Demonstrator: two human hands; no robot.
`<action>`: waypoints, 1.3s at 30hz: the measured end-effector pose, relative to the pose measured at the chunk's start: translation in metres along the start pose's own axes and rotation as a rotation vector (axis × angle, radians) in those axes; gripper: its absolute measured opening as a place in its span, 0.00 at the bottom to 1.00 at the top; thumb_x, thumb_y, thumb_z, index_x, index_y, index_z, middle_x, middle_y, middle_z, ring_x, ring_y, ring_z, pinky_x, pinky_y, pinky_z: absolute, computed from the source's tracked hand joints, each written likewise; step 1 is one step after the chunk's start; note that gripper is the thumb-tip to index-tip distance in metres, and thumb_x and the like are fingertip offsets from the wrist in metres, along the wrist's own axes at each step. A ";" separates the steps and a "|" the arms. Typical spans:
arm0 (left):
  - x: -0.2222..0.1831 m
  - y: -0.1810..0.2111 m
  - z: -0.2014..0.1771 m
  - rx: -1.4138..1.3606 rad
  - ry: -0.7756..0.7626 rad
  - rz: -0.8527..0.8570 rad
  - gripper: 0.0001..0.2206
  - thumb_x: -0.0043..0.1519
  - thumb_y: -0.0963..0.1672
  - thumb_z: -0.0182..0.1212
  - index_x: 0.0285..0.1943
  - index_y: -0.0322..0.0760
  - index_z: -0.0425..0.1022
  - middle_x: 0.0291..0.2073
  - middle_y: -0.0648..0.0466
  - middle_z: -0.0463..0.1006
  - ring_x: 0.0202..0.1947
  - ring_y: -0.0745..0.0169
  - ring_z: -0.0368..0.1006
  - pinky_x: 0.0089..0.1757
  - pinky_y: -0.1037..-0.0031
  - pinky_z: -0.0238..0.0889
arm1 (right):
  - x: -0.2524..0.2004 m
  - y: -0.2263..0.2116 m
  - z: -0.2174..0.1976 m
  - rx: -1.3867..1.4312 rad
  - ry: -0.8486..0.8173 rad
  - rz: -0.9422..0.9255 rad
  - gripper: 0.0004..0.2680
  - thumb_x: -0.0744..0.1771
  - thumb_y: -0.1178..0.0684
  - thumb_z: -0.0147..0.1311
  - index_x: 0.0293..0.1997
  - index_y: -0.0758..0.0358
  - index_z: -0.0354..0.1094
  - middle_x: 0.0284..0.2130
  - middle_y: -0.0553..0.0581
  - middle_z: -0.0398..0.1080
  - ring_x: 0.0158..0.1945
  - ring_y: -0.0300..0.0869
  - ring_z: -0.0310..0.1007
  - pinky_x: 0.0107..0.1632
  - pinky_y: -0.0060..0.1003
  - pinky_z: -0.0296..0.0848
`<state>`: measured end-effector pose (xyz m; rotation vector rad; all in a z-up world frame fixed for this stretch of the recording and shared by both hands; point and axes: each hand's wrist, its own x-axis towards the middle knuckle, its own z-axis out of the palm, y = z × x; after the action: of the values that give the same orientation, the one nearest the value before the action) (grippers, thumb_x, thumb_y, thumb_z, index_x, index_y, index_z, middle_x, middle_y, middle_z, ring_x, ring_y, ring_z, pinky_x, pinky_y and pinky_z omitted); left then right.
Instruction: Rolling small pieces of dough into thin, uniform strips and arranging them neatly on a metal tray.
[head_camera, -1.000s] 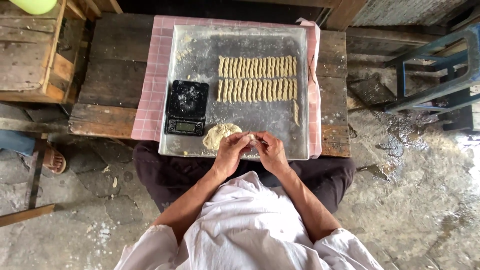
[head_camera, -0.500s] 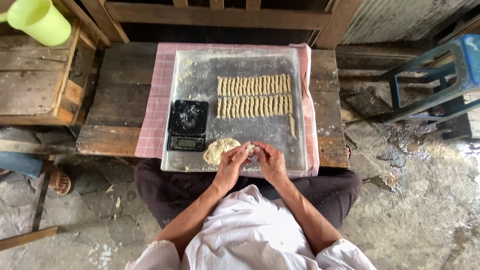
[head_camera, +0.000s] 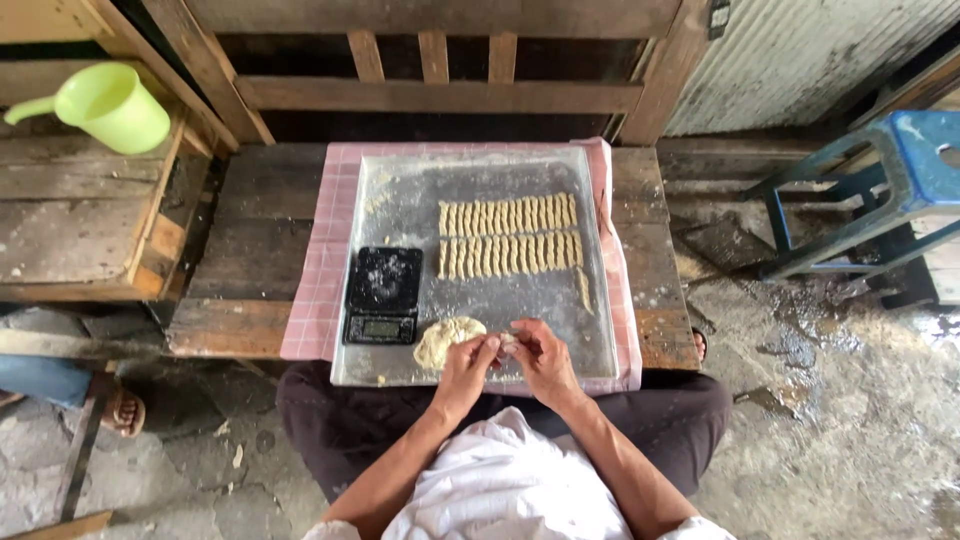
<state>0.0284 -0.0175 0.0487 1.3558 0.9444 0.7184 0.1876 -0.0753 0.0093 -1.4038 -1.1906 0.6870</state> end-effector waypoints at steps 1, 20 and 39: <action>-0.002 0.003 0.000 -0.018 -0.036 0.000 0.12 0.67 0.47 0.59 0.40 0.33 0.84 0.25 0.54 0.79 0.29 0.69 0.73 0.36 0.76 0.71 | 0.001 0.008 -0.001 0.004 -0.002 0.007 0.09 0.67 0.57 0.60 0.52 0.63 0.72 0.28 0.60 0.78 0.29 0.44 0.79 0.35 0.39 0.79; 0.005 -0.012 -0.003 -0.014 -0.026 0.108 0.13 0.65 0.45 0.65 0.53 0.32 0.82 0.37 0.49 0.82 0.32 0.68 0.73 0.35 0.77 0.71 | 0.003 -0.003 0.008 0.203 0.086 0.335 0.05 0.64 0.54 0.63 0.31 0.63 0.78 0.15 0.54 0.71 0.17 0.35 0.63 0.23 0.29 0.63; 0.012 -0.031 -0.003 -0.242 -0.011 0.005 0.14 0.66 0.44 0.62 0.55 0.26 0.80 0.35 0.46 0.84 0.37 0.65 0.77 0.41 0.75 0.75 | 0.004 0.004 0.006 -0.006 0.012 0.183 0.05 0.63 0.52 0.67 0.38 0.60 0.82 0.23 0.56 0.79 0.20 0.35 0.68 0.24 0.30 0.68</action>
<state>0.0286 -0.0093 0.0161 1.1482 0.8177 0.8011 0.1850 -0.0690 0.0057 -1.5327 -1.0636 0.8011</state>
